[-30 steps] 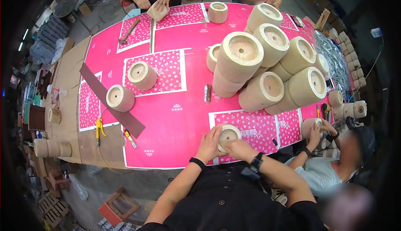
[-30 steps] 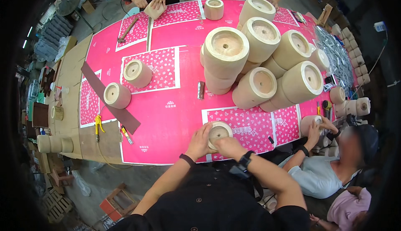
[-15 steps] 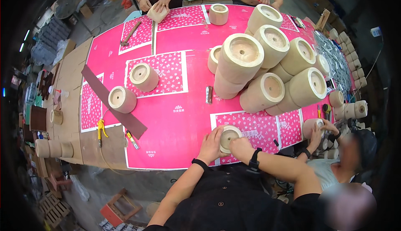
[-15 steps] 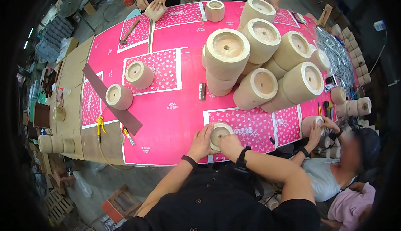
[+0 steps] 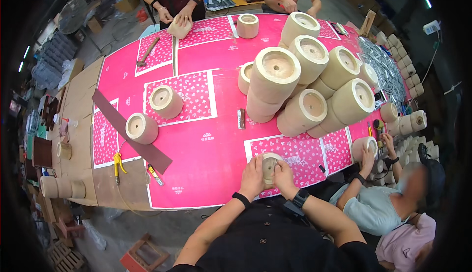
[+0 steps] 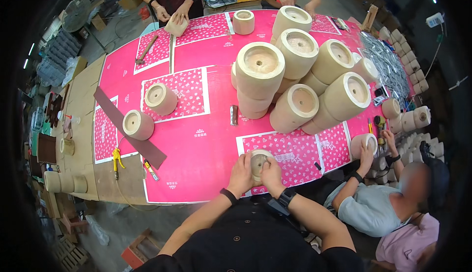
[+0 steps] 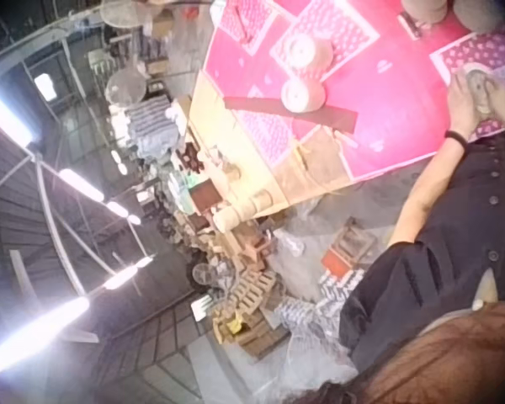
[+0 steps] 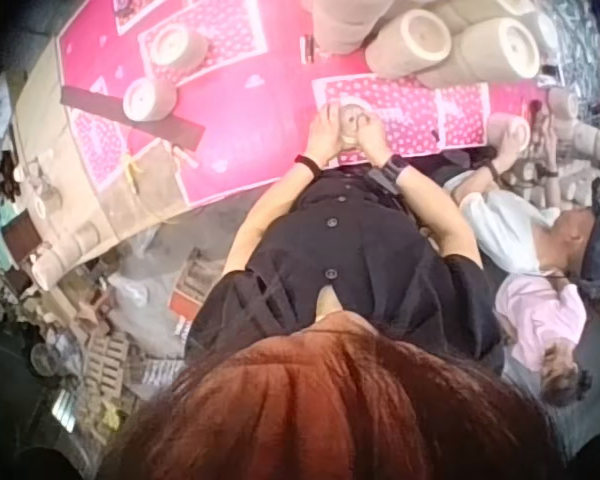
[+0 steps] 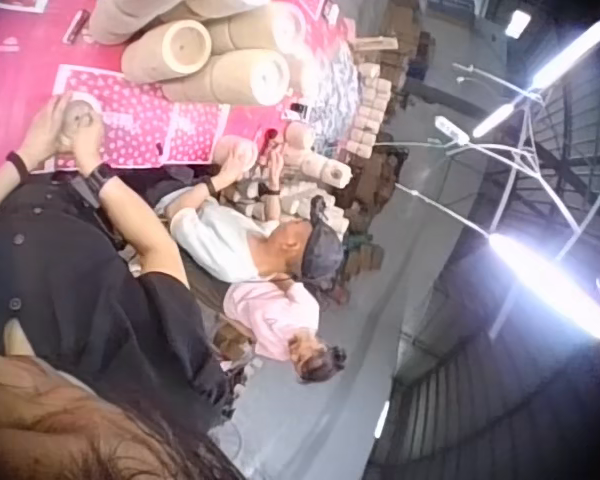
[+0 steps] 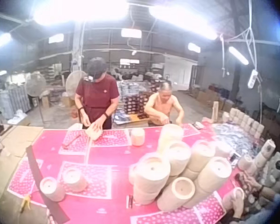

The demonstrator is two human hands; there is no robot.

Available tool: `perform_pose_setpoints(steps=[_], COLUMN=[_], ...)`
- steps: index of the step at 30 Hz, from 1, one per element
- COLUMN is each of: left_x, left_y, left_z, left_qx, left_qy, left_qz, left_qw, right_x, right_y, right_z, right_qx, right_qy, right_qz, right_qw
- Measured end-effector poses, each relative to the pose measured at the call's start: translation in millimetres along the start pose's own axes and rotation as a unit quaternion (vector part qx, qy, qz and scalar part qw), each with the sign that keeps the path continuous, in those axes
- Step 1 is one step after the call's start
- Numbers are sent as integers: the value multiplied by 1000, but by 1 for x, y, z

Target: Assembling or finishing wood/bamboo cylindrical components at a production table.

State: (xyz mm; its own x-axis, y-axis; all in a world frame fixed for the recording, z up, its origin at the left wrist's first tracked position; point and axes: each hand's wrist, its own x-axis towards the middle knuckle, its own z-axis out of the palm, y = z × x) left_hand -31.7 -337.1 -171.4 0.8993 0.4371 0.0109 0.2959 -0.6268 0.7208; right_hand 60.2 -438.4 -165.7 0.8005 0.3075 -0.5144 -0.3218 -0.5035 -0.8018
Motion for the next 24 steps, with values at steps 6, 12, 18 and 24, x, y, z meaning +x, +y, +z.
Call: perform_pose_setpoints(steps=[6, 12, 18, 24], left_x=[-4, -5, -2, 5], left_y=[-15, -30, -14, -6], left_z=[24, 28, 7, 3], left_qx=[57, 6, 15, -4], left_qy=[27, 36, 0, -28], left_qz=[21, 55, 56, 47], left_qw=[998, 998, 998, 999], right_x=[24, 7, -8, 36], right_y=[33, 9, -55, -54], right_z=[36, 31, -49, -42], right_qx=[-165, -129, -577, -565], right_qy=[139, 72, -311, -180], right_qz=[-180, -237, -324, -625], right_qw=[960, 960, 682, 509])
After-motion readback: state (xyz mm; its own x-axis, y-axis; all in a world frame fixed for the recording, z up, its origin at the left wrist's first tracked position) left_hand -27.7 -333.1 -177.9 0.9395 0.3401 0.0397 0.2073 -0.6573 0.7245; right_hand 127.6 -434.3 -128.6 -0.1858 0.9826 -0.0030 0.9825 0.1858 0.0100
